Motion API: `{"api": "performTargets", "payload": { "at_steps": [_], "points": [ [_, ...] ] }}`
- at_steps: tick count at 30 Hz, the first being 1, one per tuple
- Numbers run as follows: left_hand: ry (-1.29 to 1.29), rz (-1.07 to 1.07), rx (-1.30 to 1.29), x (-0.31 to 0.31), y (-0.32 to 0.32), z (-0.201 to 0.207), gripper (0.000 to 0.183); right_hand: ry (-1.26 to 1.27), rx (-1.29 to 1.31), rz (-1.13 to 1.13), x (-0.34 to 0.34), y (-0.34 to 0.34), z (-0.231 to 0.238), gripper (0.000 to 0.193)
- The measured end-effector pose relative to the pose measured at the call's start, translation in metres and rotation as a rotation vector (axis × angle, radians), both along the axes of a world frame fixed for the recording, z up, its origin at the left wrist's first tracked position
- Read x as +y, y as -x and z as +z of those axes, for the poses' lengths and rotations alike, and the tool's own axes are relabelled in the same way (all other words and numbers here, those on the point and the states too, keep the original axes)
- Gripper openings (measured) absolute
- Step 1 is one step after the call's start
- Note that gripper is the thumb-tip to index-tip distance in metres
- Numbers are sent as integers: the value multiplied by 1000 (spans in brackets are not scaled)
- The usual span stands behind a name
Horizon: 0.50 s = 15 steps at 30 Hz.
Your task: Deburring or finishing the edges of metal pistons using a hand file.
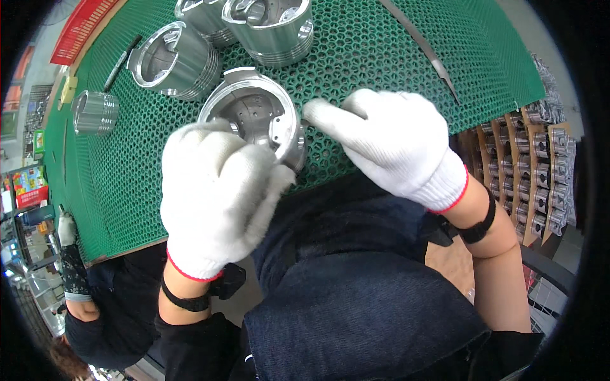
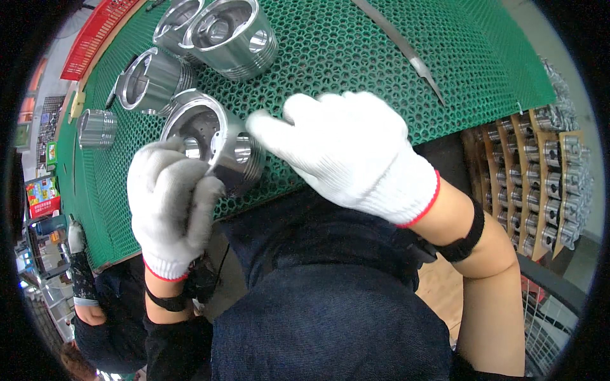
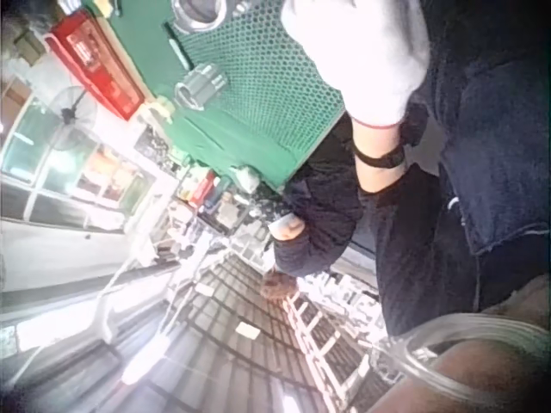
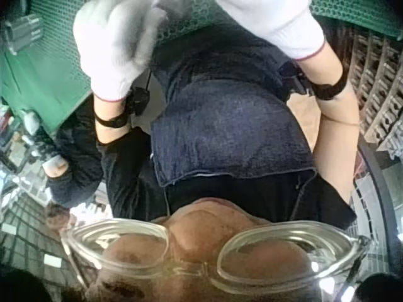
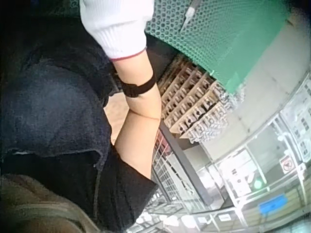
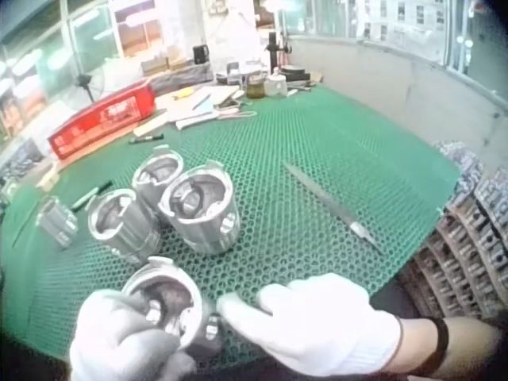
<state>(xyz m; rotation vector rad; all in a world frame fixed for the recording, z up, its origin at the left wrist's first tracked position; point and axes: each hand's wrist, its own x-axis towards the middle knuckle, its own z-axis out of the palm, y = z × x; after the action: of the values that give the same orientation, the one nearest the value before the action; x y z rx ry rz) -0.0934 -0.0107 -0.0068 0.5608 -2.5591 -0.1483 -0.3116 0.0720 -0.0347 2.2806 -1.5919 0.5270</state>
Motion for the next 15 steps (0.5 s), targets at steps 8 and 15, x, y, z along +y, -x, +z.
{"api": "performTargets", "payload": {
  "at_steps": [8,15],
  "points": [
    [18,-302,-415,-23,-11,35,36,-820,-1244,-241,2,26,5,36],
    [-60,-329,-973,-28,39,100,20,-674,-1557,-166,10,38,-17,37]
  ]
}}
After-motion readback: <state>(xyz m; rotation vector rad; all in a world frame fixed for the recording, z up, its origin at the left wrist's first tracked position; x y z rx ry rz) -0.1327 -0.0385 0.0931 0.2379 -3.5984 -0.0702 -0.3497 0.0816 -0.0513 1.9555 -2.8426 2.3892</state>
